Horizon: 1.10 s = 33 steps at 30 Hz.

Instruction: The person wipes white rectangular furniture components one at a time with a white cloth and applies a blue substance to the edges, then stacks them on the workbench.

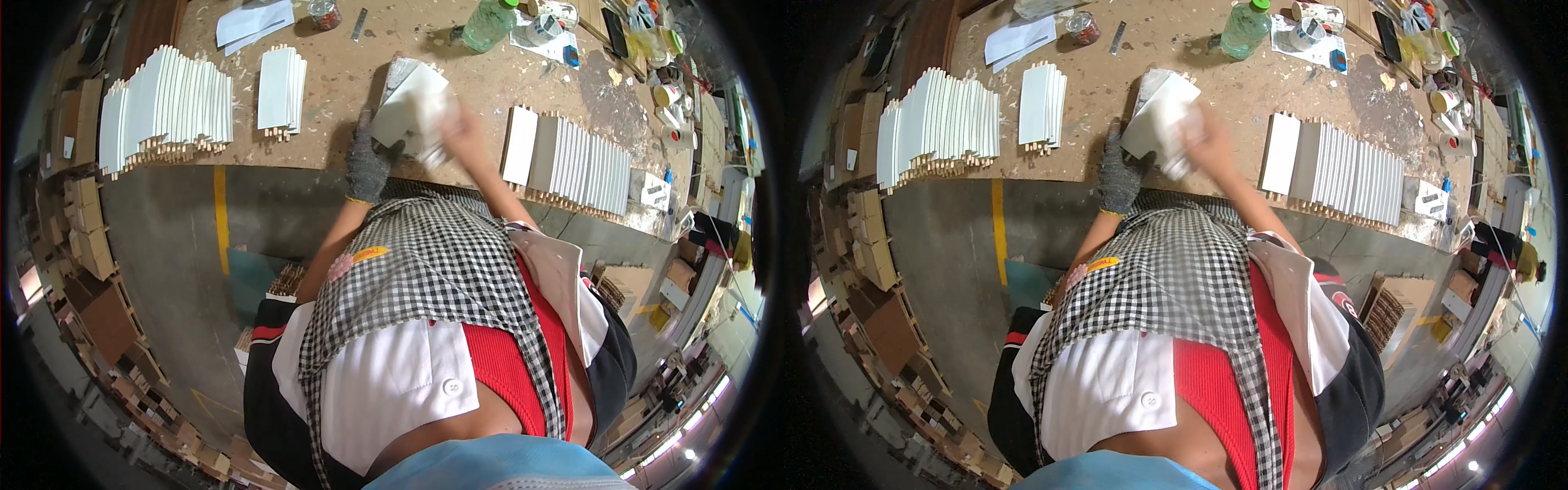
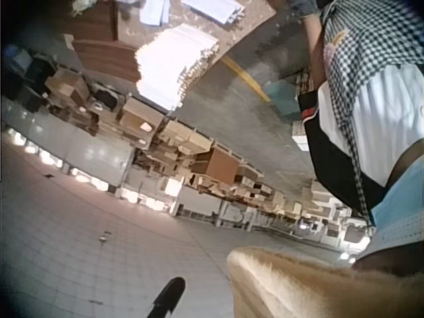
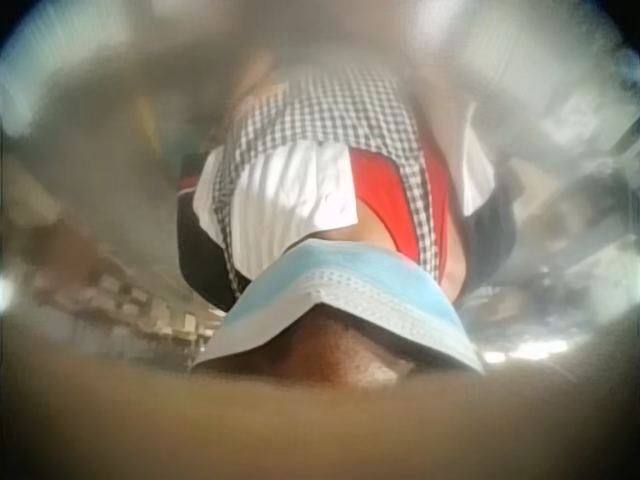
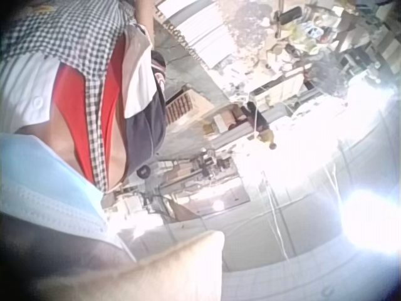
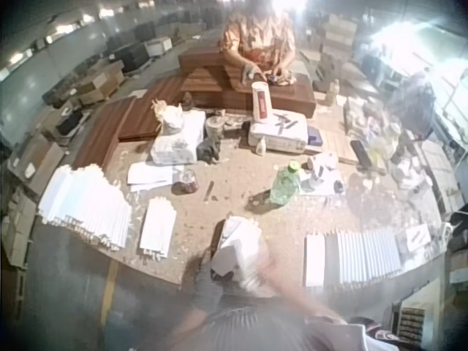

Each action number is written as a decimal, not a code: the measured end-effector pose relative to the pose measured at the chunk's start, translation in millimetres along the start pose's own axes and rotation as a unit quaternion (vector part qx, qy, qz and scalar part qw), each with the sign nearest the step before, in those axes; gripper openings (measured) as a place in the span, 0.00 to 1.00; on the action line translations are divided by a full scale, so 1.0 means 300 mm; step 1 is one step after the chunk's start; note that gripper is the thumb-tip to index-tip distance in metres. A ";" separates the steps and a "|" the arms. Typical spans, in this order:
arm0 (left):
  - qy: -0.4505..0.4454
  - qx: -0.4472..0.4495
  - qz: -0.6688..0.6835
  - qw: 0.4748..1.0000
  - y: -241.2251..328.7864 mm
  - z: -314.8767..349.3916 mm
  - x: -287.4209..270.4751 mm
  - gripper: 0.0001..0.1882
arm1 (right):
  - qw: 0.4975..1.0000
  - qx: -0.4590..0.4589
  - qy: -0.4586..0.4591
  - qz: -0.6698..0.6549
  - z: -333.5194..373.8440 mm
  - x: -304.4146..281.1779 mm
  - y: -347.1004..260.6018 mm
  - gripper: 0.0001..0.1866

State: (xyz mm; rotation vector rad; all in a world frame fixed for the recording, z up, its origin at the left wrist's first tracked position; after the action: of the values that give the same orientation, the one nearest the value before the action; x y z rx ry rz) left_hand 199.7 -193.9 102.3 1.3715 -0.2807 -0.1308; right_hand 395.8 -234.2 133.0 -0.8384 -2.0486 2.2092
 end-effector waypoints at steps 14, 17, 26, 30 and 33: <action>0.047 0.077 -0.209 0.974 -0.005 -0.020 -0.078 0.49 | 0.873 -0.410 -0.076 0.255 -0.048 0.203 -0.102 0.26; 0.039 0.063 -0.182 0.980 0.021 -0.003 -0.061 0.53 | 0.957 -0.037 -0.118 0.264 -0.324 0.086 -0.007 0.20; -0.006 0.400 -0.485 0.778 -0.098 0.032 -0.085 0.40 | 0.852 -0.423 -0.172 0.256 0.044 0.183 -0.198 0.27; 0.035 0.113 -0.267 0.956 0.065 -0.029 -0.079 0.48 | 0.933 -0.280 0.011 0.225 -0.182 0.072 0.096 0.24; 0.085 0.151 -0.254 0.952 0.074 -0.035 -0.154 0.45 | 0.974 0.012 0.157 0.162 -0.332 -0.121 0.226 0.15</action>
State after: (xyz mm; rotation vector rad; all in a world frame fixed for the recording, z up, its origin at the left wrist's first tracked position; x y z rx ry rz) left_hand 156.8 -167.9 116.5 1.7278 0.2124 -0.4076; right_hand 488.6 -165.0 83.7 -1.5030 -1.8394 2.0599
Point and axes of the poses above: each hand's wrist, its own z-axis away from the middle knuckle, its own x-axis out of the palm, y = z × x, the point moved 4 cm from there along -z, towards the middle knuckle, and after that the axes turned 10 degrees about y, right-handed, at the moved point
